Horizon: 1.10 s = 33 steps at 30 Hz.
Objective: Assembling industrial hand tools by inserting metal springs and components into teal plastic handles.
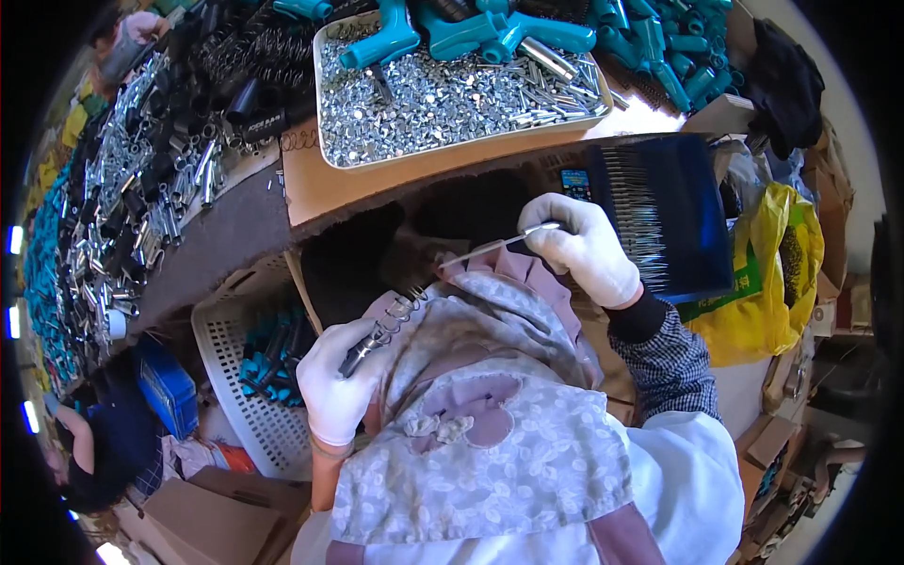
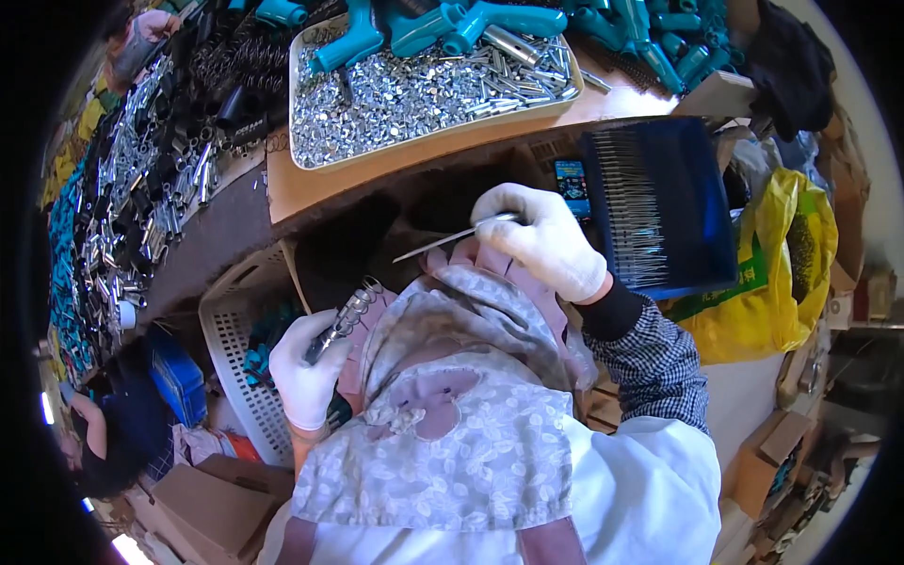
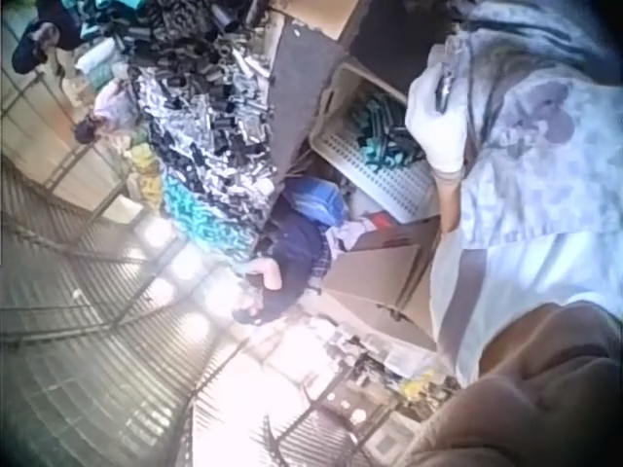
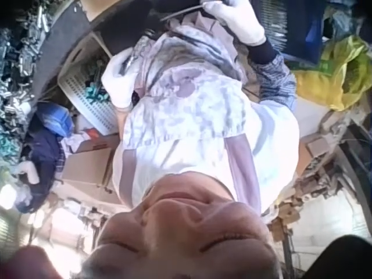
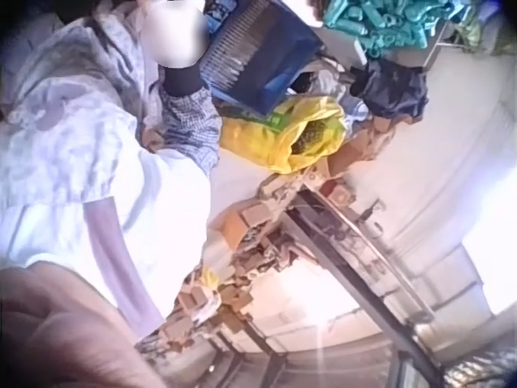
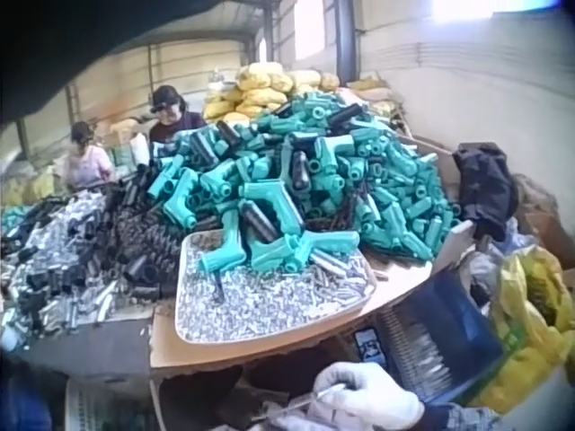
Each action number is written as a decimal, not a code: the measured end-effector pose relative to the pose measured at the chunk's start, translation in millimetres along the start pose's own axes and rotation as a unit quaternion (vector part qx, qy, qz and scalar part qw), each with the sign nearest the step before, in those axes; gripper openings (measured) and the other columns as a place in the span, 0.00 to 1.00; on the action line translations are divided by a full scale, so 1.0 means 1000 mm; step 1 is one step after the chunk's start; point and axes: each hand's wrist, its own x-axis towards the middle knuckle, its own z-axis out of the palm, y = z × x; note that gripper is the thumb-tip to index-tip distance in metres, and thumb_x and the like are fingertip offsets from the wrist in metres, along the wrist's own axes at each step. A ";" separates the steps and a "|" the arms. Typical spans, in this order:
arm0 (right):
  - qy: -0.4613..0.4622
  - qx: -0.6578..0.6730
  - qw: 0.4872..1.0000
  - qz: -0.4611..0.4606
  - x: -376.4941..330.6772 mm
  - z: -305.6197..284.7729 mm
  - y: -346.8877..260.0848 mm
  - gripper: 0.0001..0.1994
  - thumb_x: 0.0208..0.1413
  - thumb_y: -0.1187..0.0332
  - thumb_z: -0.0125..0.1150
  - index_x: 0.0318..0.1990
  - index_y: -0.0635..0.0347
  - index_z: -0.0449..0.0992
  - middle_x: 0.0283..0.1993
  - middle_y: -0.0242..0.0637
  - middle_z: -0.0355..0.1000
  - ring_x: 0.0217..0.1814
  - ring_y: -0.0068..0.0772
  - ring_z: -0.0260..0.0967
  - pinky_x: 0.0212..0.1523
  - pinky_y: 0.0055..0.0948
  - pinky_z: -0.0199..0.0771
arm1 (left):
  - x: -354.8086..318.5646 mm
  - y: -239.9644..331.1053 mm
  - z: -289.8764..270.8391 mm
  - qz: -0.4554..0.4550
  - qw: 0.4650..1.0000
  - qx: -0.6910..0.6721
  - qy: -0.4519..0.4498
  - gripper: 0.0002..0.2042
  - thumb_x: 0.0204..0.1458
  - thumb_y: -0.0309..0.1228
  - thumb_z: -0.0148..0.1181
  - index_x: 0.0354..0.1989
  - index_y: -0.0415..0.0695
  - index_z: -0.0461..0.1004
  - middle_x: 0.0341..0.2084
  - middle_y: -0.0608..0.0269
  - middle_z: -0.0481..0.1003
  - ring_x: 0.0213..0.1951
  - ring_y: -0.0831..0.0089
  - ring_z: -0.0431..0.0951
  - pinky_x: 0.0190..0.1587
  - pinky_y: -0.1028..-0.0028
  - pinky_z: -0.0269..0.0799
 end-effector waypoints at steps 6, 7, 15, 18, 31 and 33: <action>-0.115 -0.050 0.991 -0.053 0.003 0.015 -0.014 0.09 0.54 0.69 0.60 0.38 0.67 0.77 0.33 0.29 0.73 0.35 0.17 0.67 0.39 0.22 0.70 | -0.002 0.011 0.001 0.019 0.999 0.027 -0.002 0.13 0.43 0.24 0.71 0.38 0.38 0.80 0.33 0.52 0.81 0.32 0.61 0.83 0.37 0.69 0.77; -0.119 -0.046 0.990 -0.057 0.003 0.016 -0.013 0.09 0.54 0.70 0.60 0.38 0.67 0.77 0.33 0.29 0.73 0.35 0.17 0.67 0.39 0.22 0.70 | -0.003 0.011 0.000 0.018 0.999 0.027 0.000 0.13 0.43 0.24 0.71 0.38 0.38 0.80 0.33 0.52 0.81 0.32 0.61 0.83 0.37 0.69 0.77; -0.149 -0.033 0.988 -0.031 0.003 0.029 -0.014 0.10 0.52 0.71 0.63 0.39 0.68 0.80 0.32 0.34 0.77 0.36 0.20 0.71 0.41 0.25 0.74 | -0.008 0.010 0.001 -0.009 1.000 0.009 -0.015 0.13 0.43 0.25 0.72 0.38 0.38 0.80 0.31 0.52 0.81 0.29 0.63 0.83 0.35 0.71 0.77; -0.188 -0.035 0.978 -0.085 0.004 0.044 -0.004 0.10 0.53 0.70 0.63 0.39 0.68 0.80 0.32 0.38 0.78 0.35 0.26 0.73 0.41 0.28 0.75 | -0.008 0.012 0.008 0.016 1.000 -0.006 -0.009 0.13 0.43 0.25 0.72 0.38 0.38 0.80 0.30 0.53 0.81 0.29 0.64 0.83 0.35 0.71 0.77; -0.213 -0.198 0.920 -0.264 0.000 0.070 0.011 0.11 0.59 0.67 0.64 0.44 0.60 0.70 0.35 0.48 0.76 0.40 0.55 0.76 0.39 0.43 0.75 | 0.001 -0.002 0.002 0.070 0.993 -0.039 -0.083 0.15 0.40 0.24 0.75 0.38 0.35 0.81 0.32 0.54 0.83 0.33 0.66 0.85 0.38 0.72 0.79; -0.222 -0.202 0.925 -0.232 0.001 0.066 0.015 0.12 0.62 0.64 0.61 0.44 0.61 0.69 0.36 0.48 0.75 0.39 0.53 0.76 0.39 0.41 0.75 | 0.000 -0.003 0.006 0.063 0.994 -0.048 -0.079 0.15 0.41 0.24 0.75 0.38 0.35 0.82 0.32 0.54 0.83 0.33 0.66 0.85 0.38 0.72 0.79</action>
